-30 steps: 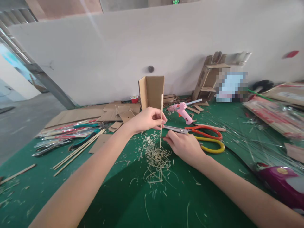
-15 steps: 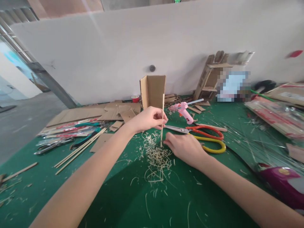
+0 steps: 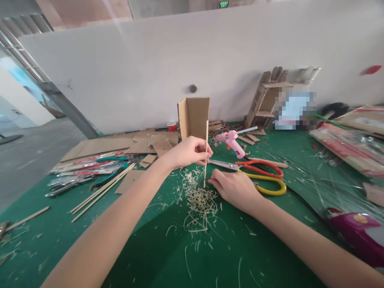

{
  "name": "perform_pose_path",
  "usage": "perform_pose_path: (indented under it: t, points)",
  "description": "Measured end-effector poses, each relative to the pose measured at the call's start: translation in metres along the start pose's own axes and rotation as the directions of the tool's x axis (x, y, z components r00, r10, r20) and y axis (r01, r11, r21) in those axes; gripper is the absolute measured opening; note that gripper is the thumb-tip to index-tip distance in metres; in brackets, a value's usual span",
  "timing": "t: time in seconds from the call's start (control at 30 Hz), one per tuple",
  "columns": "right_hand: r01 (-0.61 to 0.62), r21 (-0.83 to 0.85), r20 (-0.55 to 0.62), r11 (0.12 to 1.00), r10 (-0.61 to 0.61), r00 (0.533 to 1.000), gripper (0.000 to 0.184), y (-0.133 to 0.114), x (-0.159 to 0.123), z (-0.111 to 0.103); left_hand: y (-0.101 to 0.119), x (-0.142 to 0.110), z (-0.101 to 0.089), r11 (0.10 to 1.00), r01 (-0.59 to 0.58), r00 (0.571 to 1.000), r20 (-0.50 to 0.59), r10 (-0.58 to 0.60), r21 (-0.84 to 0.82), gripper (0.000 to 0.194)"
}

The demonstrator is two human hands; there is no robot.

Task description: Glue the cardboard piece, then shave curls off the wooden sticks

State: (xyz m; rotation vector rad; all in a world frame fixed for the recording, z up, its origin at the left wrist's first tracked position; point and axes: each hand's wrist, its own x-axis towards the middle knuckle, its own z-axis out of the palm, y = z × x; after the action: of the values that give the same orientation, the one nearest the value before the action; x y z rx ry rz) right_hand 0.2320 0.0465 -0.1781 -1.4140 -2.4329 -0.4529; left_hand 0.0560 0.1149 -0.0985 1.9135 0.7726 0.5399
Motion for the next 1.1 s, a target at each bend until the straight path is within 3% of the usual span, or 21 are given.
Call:
perform_pose_path:
  t: [0.1,0.17,0.47,0.7,0.8,1.0,1.1]
  points:
    - [-0.068,-0.039,-0.127,0.997,0.063,0.990,0.030,0.000,0.001,0.000,0.002,-0.001,0.001,1.000,0.000,1.000,-0.007,0.000,0.029,0.016]
    - [-0.083,-0.055,-0.145,0.995,0.074,0.987,0.029,0.000,0.003,-0.001,0.002,-0.001,0.001,1.000,-0.004,1.000,-0.010,0.004,0.028,0.016]
    - [0.028,-0.011,0.081,1.000,-0.027,0.996,0.026,0.002,-0.001,-0.007,0.007,-0.002,0.003,1.000,0.013,1.000,-0.024,-0.013,0.013,0.016]
    - [-0.090,-0.039,-0.125,0.995,0.084,0.989,0.029,-0.002,0.002,-0.002,0.007,-0.002,0.003,1.000,0.008,1.000,-0.021,-0.008,0.012,0.013]
    - [-0.070,-0.024,-0.081,0.997,0.068,0.994,0.027,-0.003,0.004,-0.005,0.005,-0.001,0.002,1.000,0.004,1.000,-0.031,-0.004,0.001,0.013]
    - [-0.039,0.003,0.134,0.999,0.038,0.990,0.026,-0.005,0.000,-0.010,0.007,-0.002,0.002,1.000,0.019,0.999,-0.029,-0.019,-0.018,0.012]
    - [-0.063,0.019,0.080,0.998,0.061,0.995,0.029,-0.006,-0.001,-0.007,0.008,-0.002,0.001,1.000,0.012,1.000,-0.022,-0.012,-0.020,0.012]
